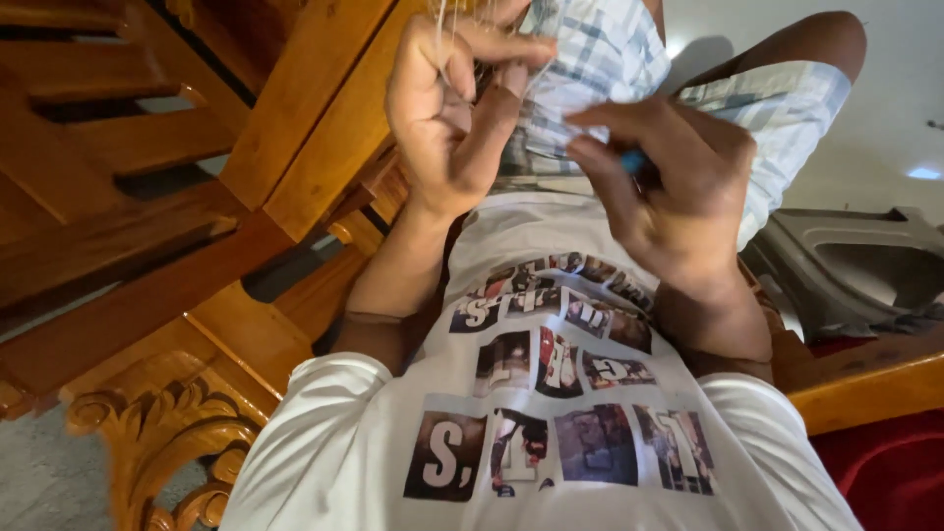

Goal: Repairing or weaving a fishing net using a netting needle and nylon line

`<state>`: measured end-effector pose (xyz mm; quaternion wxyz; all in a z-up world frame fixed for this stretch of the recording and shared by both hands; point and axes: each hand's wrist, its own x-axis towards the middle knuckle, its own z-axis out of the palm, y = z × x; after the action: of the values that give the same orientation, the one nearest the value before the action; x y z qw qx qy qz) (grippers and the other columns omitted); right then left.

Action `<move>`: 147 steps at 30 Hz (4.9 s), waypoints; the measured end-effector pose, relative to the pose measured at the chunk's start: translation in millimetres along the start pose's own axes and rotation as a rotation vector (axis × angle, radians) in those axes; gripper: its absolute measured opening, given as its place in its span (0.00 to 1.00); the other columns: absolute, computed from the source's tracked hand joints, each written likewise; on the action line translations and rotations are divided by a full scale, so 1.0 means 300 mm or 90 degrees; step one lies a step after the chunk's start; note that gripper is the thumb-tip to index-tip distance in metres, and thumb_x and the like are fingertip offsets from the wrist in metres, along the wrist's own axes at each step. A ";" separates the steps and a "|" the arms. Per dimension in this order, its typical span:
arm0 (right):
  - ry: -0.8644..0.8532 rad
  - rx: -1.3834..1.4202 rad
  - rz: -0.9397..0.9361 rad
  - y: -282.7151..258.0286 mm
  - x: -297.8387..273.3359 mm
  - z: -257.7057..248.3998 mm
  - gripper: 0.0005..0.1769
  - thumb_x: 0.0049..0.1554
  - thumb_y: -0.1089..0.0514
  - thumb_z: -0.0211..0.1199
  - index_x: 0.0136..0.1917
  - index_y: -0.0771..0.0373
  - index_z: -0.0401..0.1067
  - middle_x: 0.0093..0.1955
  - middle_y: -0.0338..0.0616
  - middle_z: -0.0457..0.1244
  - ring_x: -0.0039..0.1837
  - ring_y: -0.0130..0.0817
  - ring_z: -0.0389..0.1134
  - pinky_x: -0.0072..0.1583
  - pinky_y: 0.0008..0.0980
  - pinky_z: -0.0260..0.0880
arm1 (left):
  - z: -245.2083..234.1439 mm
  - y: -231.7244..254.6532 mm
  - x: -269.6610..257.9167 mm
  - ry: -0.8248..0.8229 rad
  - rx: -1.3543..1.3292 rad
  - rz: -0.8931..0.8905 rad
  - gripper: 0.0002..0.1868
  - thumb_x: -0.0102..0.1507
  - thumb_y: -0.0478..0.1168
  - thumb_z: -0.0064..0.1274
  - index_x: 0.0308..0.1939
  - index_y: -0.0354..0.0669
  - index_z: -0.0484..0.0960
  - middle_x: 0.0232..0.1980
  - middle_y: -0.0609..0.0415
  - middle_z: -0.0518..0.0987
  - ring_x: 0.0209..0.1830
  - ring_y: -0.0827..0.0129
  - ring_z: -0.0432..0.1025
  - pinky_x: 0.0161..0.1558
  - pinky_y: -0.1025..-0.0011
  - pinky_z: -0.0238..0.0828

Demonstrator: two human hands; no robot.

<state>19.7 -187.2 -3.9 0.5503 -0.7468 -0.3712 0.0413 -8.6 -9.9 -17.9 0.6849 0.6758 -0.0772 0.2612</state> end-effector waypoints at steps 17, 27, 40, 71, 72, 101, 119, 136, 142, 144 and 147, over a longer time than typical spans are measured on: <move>-0.046 -0.159 -0.028 0.039 0.026 -0.085 0.03 0.71 0.72 0.69 0.52 0.73 0.80 0.41 0.50 0.66 0.42 0.44 0.61 0.44 0.42 0.52 | -0.006 0.037 0.010 -0.057 0.078 0.004 0.12 0.62 0.27 0.44 0.30 0.39 0.57 0.36 0.40 0.75 0.40 0.57 0.76 0.40 0.66 0.77; 0.034 0.306 -0.156 0.161 -0.003 0.054 0.07 0.59 0.74 0.51 0.42 0.76 0.70 0.34 0.53 0.64 0.30 0.33 0.62 0.33 0.29 0.57 | -0.007 0.056 0.015 -0.056 0.046 -0.028 0.12 0.62 0.27 0.45 0.32 0.39 0.57 0.36 0.39 0.76 0.40 0.55 0.76 0.41 0.66 0.78; 0.168 -0.003 -0.258 0.163 -0.067 0.142 0.17 0.54 0.83 0.55 0.52 0.72 0.75 0.32 0.42 0.55 0.29 0.31 0.52 0.28 0.30 0.49 | 0.006 0.076 0.000 -0.040 0.041 -0.049 0.13 0.60 0.26 0.45 0.33 0.41 0.56 0.34 0.39 0.75 0.36 0.56 0.77 0.40 0.64 0.80; 0.142 0.160 -0.193 0.133 -0.027 0.191 0.04 0.59 0.76 0.63 0.50 0.78 0.74 0.36 0.52 0.61 0.32 0.34 0.58 0.32 0.32 0.57 | -0.049 0.034 -0.078 0.128 -0.148 -0.022 0.13 0.58 0.26 0.50 0.36 0.45 0.64 0.36 0.50 0.74 0.50 0.72 0.71 0.58 0.74 0.69; 0.142 0.159 -0.195 0.132 -0.028 0.191 0.04 0.59 0.76 0.63 0.50 0.78 0.74 0.36 0.52 0.61 0.32 0.34 0.58 0.32 0.32 0.57 | -0.051 0.027 -0.077 0.128 -0.148 -0.020 0.13 0.58 0.26 0.50 0.36 0.45 0.64 0.36 0.50 0.74 0.50 0.72 0.71 0.58 0.74 0.69; 0.167 -0.008 -0.178 0.048 0.031 0.117 0.10 0.61 0.71 0.63 0.57 0.73 0.71 0.34 0.42 0.55 0.31 0.28 0.54 0.31 0.27 0.54 | 0.026 -0.019 0.056 0.163 -0.163 0.136 0.15 0.51 0.22 0.38 0.35 0.46 0.66 0.39 0.56 0.73 0.45 0.68 0.68 0.49 0.74 0.65; -0.026 0.488 0.065 0.032 0.102 0.080 0.15 0.65 0.53 0.46 0.53 0.68 0.62 0.34 0.41 0.58 0.32 0.26 0.62 0.36 0.23 0.67 | 0.058 0.040 0.047 0.129 -0.219 0.091 0.11 0.57 0.29 0.46 0.33 0.49 0.61 0.34 0.55 0.69 0.34 0.64 0.66 0.40 0.73 0.65; 0.062 0.548 0.174 0.060 0.114 0.118 0.10 0.64 0.56 0.56 0.47 0.66 0.67 0.29 0.32 0.51 0.30 0.18 0.45 0.35 0.19 0.43 | 0.001 0.041 -0.013 0.115 -0.132 -0.092 0.15 0.61 0.29 0.49 0.48 0.46 0.65 0.36 0.51 0.72 0.37 0.67 0.68 0.45 0.69 0.70; 0.104 0.559 0.135 0.109 0.085 0.119 0.10 0.64 0.56 0.56 0.48 0.67 0.65 0.28 0.34 0.48 0.30 0.20 0.44 0.35 0.23 0.42 | -0.058 0.031 0.025 -0.007 -0.222 -0.319 0.24 0.62 0.31 0.53 0.60 0.36 0.65 0.39 0.47 0.73 0.38 0.60 0.70 0.48 0.66 0.70; 0.117 0.546 0.126 0.115 0.079 0.105 0.11 0.64 0.56 0.56 0.49 0.67 0.65 0.29 0.36 0.49 0.30 0.21 0.45 0.35 0.24 0.43 | -0.054 0.046 0.066 -0.053 -0.255 -0.375 0.25 0.61 0.28 0.50 0.62 0.33 0.64 0.39 0.46 0.74 0.38 0.60 0.70 0.47 0.67 0.70; 0.121 0.501 0.129 0.121 0.079 0.073 0.11 0.65 0.55 0.55 0.50 0.66 0.64 0.29 0.36 0.50 0.30 0.21 0.45 0.35 0.24 0.43 | -0.024 0.075 0.144 -0.190 -0.201 -0.377 0.08 0.61 0.37 0.49 0.42 0.41 0.69 0.39 0.55 0.71 0.38 0.71 0.68 0.43 0.77 0.65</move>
<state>45.0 -159.8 -35.2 0.8186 -0.5130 -0.1991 0.1648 16.2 6.9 21.4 0.8079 0.5855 -0.0167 -0.0645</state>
